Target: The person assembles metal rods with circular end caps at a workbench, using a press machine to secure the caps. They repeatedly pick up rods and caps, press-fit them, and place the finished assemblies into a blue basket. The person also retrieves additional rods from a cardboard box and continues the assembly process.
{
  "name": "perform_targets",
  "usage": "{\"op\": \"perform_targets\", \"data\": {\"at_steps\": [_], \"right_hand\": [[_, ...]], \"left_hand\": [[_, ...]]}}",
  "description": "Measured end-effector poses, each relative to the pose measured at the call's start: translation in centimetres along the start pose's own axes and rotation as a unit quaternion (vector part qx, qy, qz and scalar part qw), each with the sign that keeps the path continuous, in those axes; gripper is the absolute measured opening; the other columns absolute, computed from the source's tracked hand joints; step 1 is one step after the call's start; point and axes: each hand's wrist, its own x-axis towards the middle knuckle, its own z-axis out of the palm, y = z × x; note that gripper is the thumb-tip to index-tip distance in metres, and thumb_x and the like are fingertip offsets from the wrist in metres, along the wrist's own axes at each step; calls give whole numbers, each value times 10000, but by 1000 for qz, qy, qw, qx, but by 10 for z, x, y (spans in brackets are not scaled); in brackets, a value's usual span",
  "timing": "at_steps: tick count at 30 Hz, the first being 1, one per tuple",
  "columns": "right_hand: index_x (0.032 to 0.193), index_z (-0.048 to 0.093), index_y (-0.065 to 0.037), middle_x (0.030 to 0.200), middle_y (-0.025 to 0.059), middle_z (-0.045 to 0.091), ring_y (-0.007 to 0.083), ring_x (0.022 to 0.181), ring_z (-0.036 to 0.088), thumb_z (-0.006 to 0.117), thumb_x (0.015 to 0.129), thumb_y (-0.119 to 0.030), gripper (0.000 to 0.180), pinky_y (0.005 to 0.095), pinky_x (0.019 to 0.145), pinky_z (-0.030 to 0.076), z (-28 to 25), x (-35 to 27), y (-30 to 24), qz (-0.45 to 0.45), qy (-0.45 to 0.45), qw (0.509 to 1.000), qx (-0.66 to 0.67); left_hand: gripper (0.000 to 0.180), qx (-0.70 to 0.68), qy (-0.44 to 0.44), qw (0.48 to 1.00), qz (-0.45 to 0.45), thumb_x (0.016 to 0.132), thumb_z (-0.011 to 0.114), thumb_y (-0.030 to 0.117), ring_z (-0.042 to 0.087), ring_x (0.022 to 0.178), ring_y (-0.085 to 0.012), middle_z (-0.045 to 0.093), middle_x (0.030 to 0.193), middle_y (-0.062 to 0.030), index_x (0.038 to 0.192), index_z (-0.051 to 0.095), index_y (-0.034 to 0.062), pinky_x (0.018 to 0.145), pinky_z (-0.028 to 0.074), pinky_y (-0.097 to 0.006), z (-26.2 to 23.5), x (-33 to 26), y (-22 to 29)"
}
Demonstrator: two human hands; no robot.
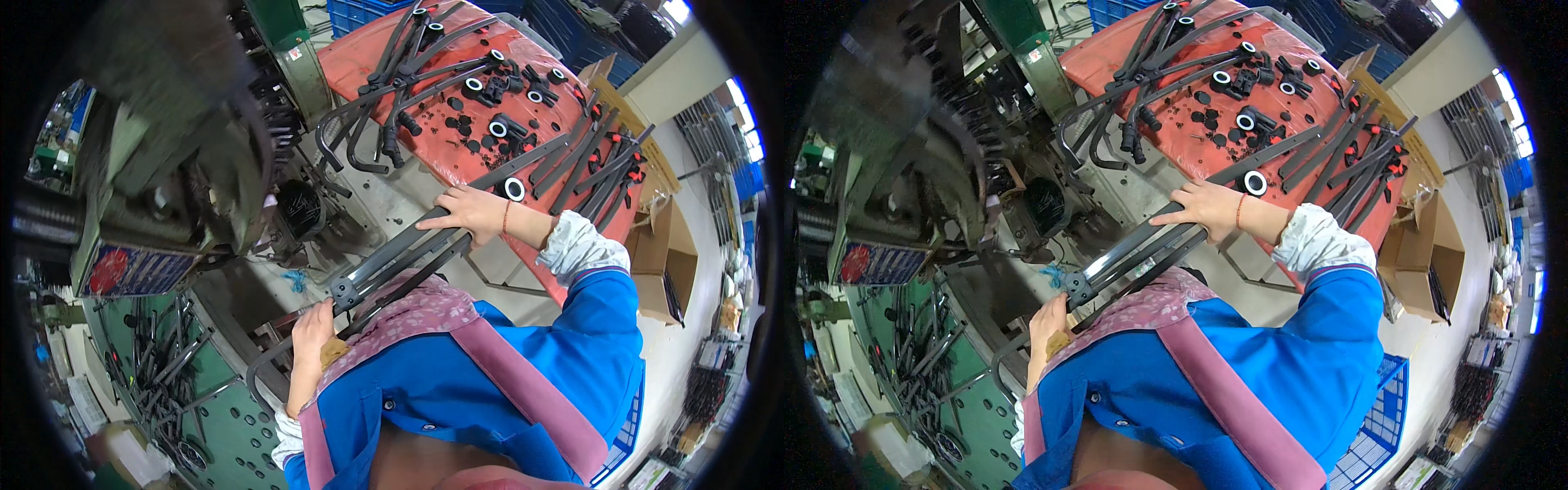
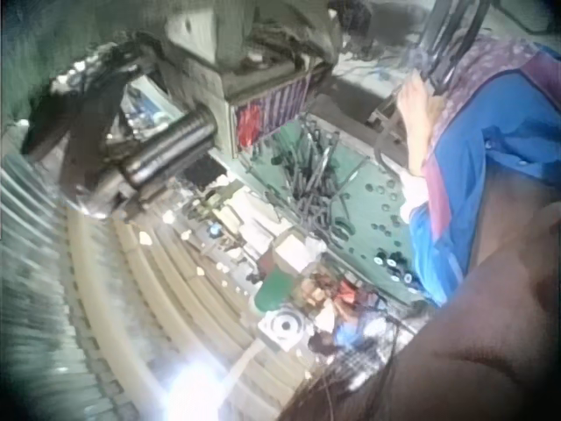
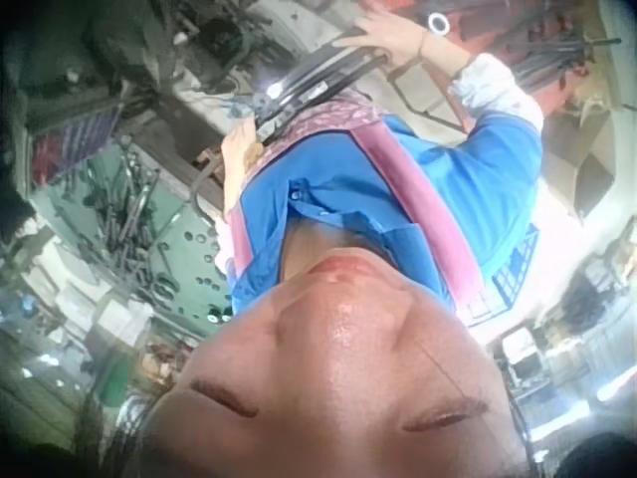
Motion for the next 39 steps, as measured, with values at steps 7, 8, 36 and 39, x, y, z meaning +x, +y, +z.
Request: {"op": "perform_targets", "data": {"at_steps": [7,8,36,39], "right_hand": [[790,687,-37,744,168,662,337,706,656,688,759,-256,221,421,677,530,31,15,132,200,192,932,234],[762,688,-40,753,194,652,367,728,650,625,762,-201,173,451,690,531,38,27,157,261,215,934,114],[826,708,-27,797,165,687,312,760,680,645,753,-130,142,375,693,539,47,74,91,328,367,837,239],[854,725,-40,842,173,693,318,805,683,641,754,-138,164,401,749,540,65,36,179,423,307,844,119]], "left_hand": [[441,-20,-43,998,-50,730,589,47,644,865,-287,649,961,-115,1170,553,50,734,523,-395,10,17,29],[427,-10,-44,998,-54,736,589,47,645,858,-281,650,958,-110,1163,557,52,727,525,-390,12,17,32],[529,2,-6,998,-68,692,627,29,636,882,-285,648,928,-118,1210,522,13,741,508,-380,3,37,41],[499,-4,-12,998,-54,745,597,62,637,878,-271,646,938,-95,1237,512,40,737,510,-379,12,36,31]]}}
